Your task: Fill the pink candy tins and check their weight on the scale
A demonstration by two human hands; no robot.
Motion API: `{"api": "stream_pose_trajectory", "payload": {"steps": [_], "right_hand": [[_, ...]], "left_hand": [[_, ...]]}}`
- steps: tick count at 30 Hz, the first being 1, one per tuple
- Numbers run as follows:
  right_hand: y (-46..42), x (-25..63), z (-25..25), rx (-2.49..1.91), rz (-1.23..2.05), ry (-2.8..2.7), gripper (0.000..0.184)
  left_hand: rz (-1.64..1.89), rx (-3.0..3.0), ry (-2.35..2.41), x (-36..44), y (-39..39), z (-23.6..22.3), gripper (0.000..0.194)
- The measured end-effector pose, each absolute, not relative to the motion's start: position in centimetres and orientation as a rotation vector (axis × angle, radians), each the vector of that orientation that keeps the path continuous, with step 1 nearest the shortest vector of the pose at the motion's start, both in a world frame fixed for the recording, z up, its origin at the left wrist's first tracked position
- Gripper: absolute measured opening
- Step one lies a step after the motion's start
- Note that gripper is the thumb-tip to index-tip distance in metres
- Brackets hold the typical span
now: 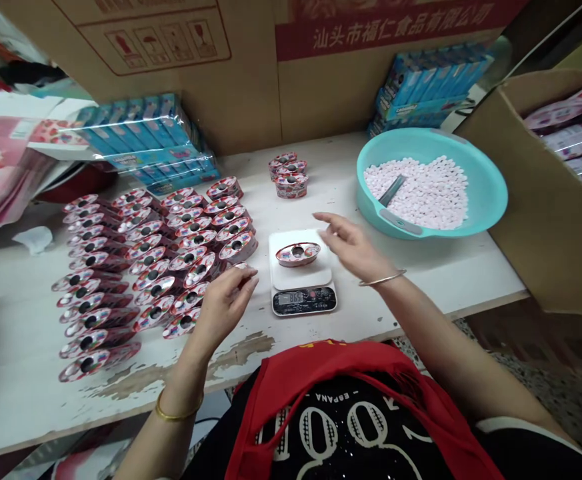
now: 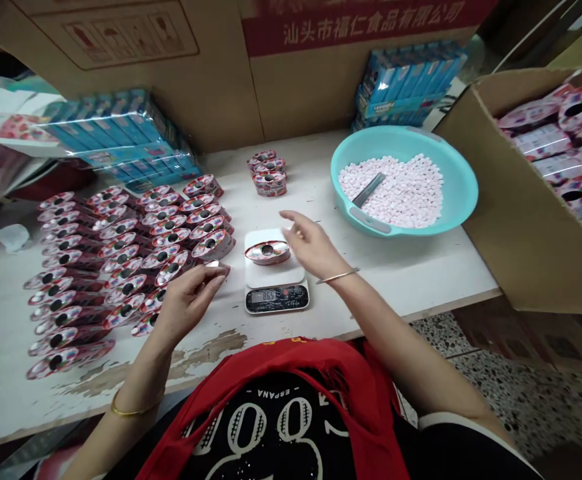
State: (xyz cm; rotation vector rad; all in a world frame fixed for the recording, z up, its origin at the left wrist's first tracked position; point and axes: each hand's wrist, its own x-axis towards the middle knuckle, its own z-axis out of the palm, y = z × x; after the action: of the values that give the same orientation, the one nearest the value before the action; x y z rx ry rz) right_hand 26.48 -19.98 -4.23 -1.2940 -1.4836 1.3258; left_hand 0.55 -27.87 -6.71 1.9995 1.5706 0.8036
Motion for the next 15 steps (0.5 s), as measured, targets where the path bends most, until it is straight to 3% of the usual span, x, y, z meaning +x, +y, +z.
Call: {"api": "stream_pose_trajectory", "payload": {"steps": [4,15], "right_hand": [[-20.8,30.6,-4.6,-1.221,1.71,-0.914,0.034],[-25.2,33.6,-10.9,-1.302,1.778,-0.448,0.043]], "left_hand": [[0.812,1.953,1.577,0.4,-28.1,-7.3,0.02],[0.786,2.193,1.509,2.7,-25.0,-5.5,0.019]]}}
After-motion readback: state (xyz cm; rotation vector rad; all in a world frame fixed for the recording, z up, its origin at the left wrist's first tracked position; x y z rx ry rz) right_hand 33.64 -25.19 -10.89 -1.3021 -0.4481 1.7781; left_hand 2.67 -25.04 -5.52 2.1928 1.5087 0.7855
